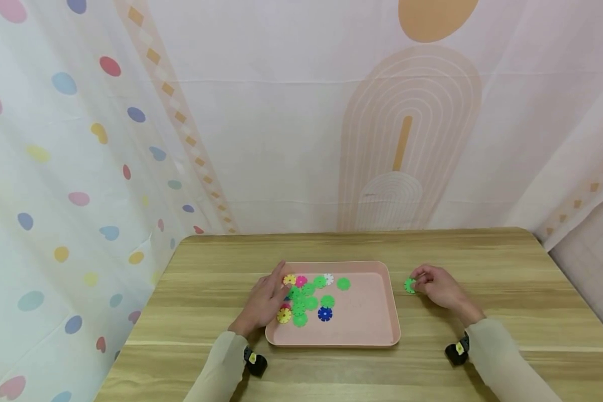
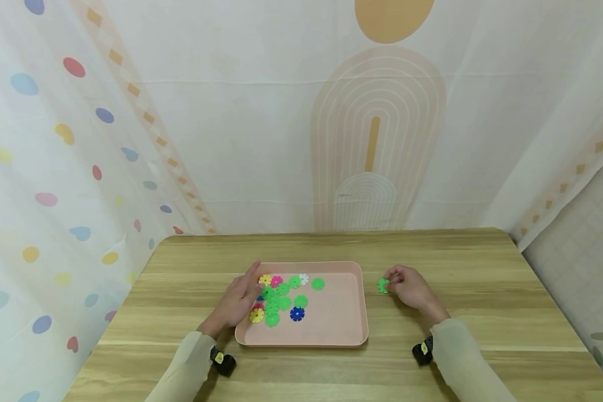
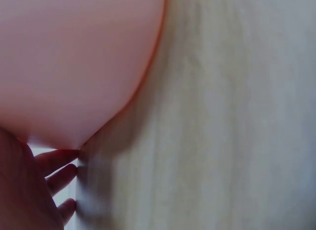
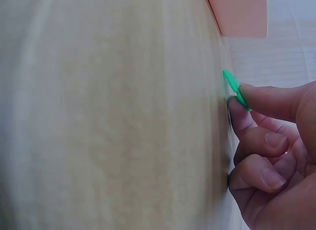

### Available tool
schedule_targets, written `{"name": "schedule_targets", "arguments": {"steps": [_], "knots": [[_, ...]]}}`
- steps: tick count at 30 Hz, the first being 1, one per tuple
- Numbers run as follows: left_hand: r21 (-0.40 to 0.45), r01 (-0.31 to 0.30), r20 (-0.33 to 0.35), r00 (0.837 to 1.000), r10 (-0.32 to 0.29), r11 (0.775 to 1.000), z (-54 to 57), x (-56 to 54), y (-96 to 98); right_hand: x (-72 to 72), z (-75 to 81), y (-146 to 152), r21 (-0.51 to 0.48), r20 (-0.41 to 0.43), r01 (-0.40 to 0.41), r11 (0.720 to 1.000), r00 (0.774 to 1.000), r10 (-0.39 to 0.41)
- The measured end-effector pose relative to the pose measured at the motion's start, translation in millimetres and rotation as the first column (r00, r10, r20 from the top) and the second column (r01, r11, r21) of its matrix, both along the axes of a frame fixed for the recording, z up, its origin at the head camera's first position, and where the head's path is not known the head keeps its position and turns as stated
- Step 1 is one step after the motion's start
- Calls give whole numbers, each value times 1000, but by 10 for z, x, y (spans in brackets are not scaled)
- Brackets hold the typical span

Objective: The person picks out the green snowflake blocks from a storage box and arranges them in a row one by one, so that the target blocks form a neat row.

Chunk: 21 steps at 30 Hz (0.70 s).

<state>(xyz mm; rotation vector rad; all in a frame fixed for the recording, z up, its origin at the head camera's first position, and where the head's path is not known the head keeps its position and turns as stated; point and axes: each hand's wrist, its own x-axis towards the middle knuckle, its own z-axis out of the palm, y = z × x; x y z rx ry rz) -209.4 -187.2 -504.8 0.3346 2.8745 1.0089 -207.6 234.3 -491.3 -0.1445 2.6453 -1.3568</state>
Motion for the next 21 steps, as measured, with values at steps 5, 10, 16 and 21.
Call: {"name": "schedule_targets", "arguments": {"steps": [5,10,16,21], "knots": [[-4,-7,10,1000,7,1000,7,1,5,-9,-11,-14,0,-11,-1,1000,1000,1],[-2,-9,13,1000,9,1000,16,13,4,-1,-11,-34,-1,-8,6,1000,1000,-6],[-8,-10,11,1000,10,1000,-1,15,0,1,-4,-60,18,-9,13,1000,1000,-12],[-17,-11,4,1000,11,1000,6,12,8,-3,7,-74,33,-21,16,999,1000,-15]]}}
